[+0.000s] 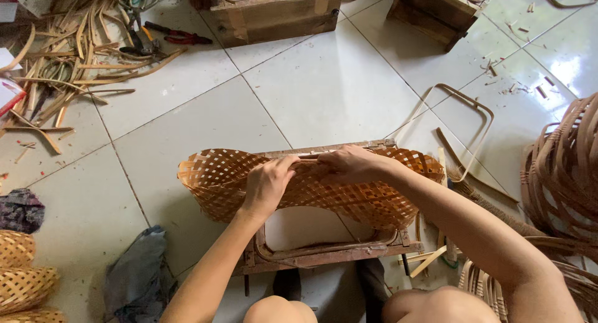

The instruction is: The person sits on the floor and fits a woven bamboo basket body into a wooden frame mold, pressing and aligning the woven walls against the frame. They then bend thin bamboo strips across the basket opening and tuck the strip ends along the rim to hold the shape.

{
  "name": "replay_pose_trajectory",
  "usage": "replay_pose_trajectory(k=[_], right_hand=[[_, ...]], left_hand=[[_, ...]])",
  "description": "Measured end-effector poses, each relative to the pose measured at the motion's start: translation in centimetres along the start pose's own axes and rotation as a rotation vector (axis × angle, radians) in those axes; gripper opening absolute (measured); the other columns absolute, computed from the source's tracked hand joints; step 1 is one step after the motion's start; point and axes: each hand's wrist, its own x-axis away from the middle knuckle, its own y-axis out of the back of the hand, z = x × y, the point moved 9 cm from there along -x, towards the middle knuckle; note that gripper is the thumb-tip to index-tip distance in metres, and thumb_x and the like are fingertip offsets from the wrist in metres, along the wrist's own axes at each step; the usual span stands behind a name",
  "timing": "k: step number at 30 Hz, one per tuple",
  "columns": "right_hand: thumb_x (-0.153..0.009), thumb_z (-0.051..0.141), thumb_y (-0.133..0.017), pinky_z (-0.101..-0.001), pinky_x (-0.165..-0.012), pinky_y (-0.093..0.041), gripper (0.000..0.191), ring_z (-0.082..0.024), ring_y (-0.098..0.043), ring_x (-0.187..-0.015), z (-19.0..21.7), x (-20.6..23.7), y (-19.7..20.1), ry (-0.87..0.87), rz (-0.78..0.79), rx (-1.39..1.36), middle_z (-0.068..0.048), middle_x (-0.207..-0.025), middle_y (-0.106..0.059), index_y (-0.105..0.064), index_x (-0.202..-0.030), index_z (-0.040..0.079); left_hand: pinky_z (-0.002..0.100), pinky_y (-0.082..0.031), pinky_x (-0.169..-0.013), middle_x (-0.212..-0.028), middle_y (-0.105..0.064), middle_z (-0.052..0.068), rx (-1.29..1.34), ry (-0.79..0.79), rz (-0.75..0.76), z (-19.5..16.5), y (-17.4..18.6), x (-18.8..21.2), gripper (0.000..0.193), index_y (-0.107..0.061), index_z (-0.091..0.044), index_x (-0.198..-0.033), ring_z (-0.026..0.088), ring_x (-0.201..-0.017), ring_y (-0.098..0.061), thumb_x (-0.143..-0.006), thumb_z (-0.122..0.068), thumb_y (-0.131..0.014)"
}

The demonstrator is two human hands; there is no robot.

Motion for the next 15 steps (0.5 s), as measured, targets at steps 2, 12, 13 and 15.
replay_pose_trajectory(k=[2, 12, 13, 15], right_hand=[[-0.09, 0.045, -0.072, -0.0434, -0.062, -0.056, 0.039, -0.025, -0.069, -0.062, 0.0, 0.0, 0.0, 0.007, -0.017, -0.013, -0.009, -0.074, -0.072, -0.064, -0.099, 0.008], [-0.089, 0.034, -0.074, -0.0479, -0.065, -0.057, 0.035, -0.031, -0.071, -0.068, -0.8, -0.4, -0.6, 0.014, -0.069, 0.048, -0.013, -0.081, -0.074, -0.065, -0.113, 0.01], [-0.089, 0.032, -0.074, -0.0485, -0.064, -0.056, 0.033, -0.032, -0.07, -0.068, -0.4, -0.4, -0.6, 0.045, -0.092, 0.052, -0.013, -0.08, -0.073, -0.065, -0.111, 0.009], [-0.092, 0.031, -0.072, -0.0473, -0.062, -0.055, 0.025, -0.03, -0.07, -0.064, -0.1, -0.3, -0.2, -0.004, -0.158, 0.017, -0.012, -0.076, -0.073, -0.07, -0.106, 0.01]], left_hand=[[0.031, -0.062, -0.06, -0.091, -0.079, 0.009, 0.034, 0.054, 0.076, 0.0, -0.4, -0.1, 0.034, -0.072, -0.011, -0.119, 0.02, -0.074, -0.076, -0.086, -0.008, -0.081], [0.034, -0.062, -0.065, -0.092, -0.079, 0.007, 0.024, -0.02, 0.005, -1.8, 1.0, -0.6, 0.031, -0.072, -0.011, -0.109, 0.022, -0.079, -0.077, -0.08, -0.008, -0.081], [0.033, -0.061, -0.064, -0.09, -0.079, 0.007, 0.015, -0.026, -0.01, -1.9, 1.0, -0.7, 0.03, -0.072, -0.012, -0.108, 0.021, -0.077, -0.076, -0.08, -0.008, -0.081], [0.032, -0.059, -0.06, -0.086, -0.078, 0.005, -0.004, -0.038, -0.04, -2.6, 1.2, -1.0, 0.028, -0.073, -0.013, -0.106, 0.02, -0.071, -0.074, -0.08, -0.008, -0.082]])
